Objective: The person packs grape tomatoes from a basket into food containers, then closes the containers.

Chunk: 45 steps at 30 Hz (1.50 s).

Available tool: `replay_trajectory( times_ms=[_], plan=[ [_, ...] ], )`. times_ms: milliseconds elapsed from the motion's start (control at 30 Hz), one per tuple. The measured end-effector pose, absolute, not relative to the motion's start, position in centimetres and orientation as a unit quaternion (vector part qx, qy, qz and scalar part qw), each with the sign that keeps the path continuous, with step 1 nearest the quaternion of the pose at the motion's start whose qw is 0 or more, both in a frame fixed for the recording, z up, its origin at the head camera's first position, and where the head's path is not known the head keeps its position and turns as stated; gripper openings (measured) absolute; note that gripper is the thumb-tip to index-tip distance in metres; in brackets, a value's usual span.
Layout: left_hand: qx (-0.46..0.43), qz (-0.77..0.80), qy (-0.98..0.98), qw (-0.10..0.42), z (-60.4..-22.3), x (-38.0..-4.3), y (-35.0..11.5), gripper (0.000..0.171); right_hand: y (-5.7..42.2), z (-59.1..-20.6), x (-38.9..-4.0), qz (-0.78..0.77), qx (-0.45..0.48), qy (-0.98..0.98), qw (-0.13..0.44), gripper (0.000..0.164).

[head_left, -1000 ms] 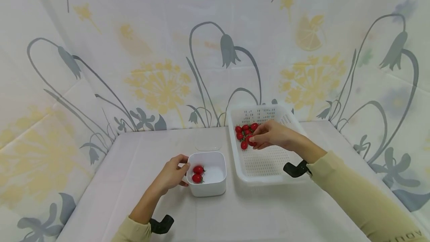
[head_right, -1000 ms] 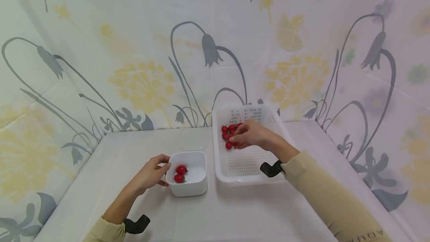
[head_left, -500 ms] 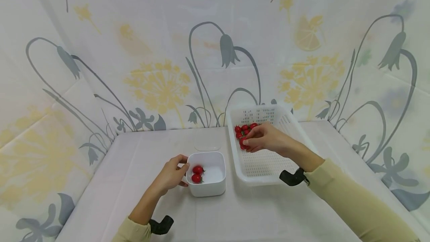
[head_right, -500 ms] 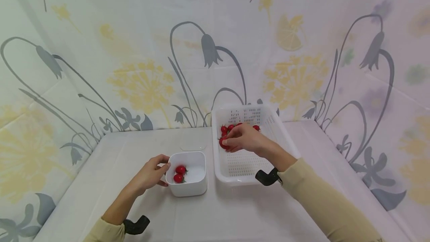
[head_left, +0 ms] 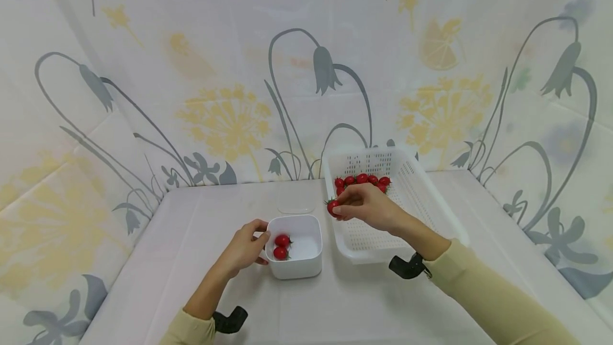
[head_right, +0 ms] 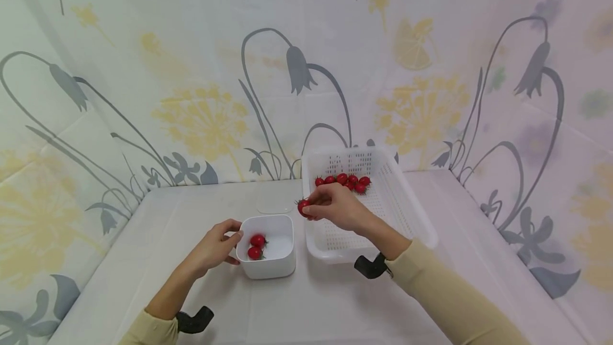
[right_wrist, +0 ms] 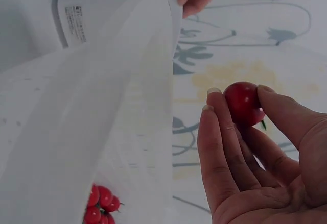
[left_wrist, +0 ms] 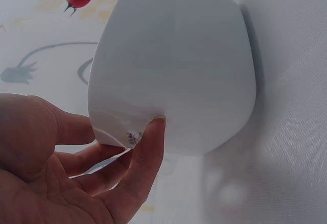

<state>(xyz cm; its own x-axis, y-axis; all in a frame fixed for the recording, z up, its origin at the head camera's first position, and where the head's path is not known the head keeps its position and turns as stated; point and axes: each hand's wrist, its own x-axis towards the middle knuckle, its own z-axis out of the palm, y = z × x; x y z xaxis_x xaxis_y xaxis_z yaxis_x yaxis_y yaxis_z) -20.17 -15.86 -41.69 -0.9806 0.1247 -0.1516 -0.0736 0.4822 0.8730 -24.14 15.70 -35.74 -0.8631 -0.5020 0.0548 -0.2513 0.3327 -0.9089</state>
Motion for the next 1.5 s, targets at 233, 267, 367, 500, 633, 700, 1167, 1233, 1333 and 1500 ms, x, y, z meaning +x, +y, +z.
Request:
replay_trajectory(
  times_ms=[233, 267, 367, 500, 633, 700, 1167, 1233, 1333, 1500],
  plan=[
    [0.015, 0.508, 0.856, 0.096, -41.7, -20.2, -15.9, 0.029, 14.5, -36.6, -23.7, -0.513, -0.256, 0.813, 0.098, 0.021],
    [0.015, 0.508, 0.856, 0.097, -41.7, -20.2, -15.9, 0.029, 14.3, -36.7, -23.6, -0.512, -0.26, 0.813, 0.094, 0.021],
    [0.015, 0.509, 0.855, 0.098, -41.7, -20.2, -15.9, 0.029, 13.8, -37.1, -23.5, -0.508, -0.272, 0.814, 0.077, 0.02],
    [0.017, 0.51, 0.854, 0.097, -41.7, -20.2, -15.9, 0.029, 13.0, -37.6, -23.4, -0.502, -0.28, 0.816, 0.058, 0.018],
    [0.016, 0.509, 0.855, 0.098, -41.8, -20.3, -15.9, 0.029, 12.0, -37.7, -23.1, -0.498, -0.278, 0.82, 0.053, 0.015],
    [0.016, 0.51, 0.854, 0.099, -41.8, -20.3, -15.9, 0.029, 11.4, -37.7, -23.0, -0.497, -0.272, 0.822, 0.055, 0.014],
    [0.025, 0.512, 0.854, 0.092, -41.4, -20.2, -15.9, 0.028, 8.0, -38.4, -22.6, -0.453, -0.282, 0.843, 0.069, 0.012],
    [0.024, 0.511, 0.854, 0.092, -41.4, -20.2, -15.9, 0.028, 7.5, -38.7, -22.6, -0.444, -0.296, 0.842, 0.079, 0.013],
    [0.024, 0.51, 0.855, 0.092, -41.4, -20.2, -15.9, 0.028, 6.7, -39.1, -22.6, -0.437, -0.311, 0.839, 0.094, 0.013],
    [0.025, 0.512, 0.854, 0.092, -41.3, -20.1, -15.9, 0.027, 5.5, -39.9, -22.7, -0.43, -0.33, 0.834, 0.107, 0.012]
  ],
)
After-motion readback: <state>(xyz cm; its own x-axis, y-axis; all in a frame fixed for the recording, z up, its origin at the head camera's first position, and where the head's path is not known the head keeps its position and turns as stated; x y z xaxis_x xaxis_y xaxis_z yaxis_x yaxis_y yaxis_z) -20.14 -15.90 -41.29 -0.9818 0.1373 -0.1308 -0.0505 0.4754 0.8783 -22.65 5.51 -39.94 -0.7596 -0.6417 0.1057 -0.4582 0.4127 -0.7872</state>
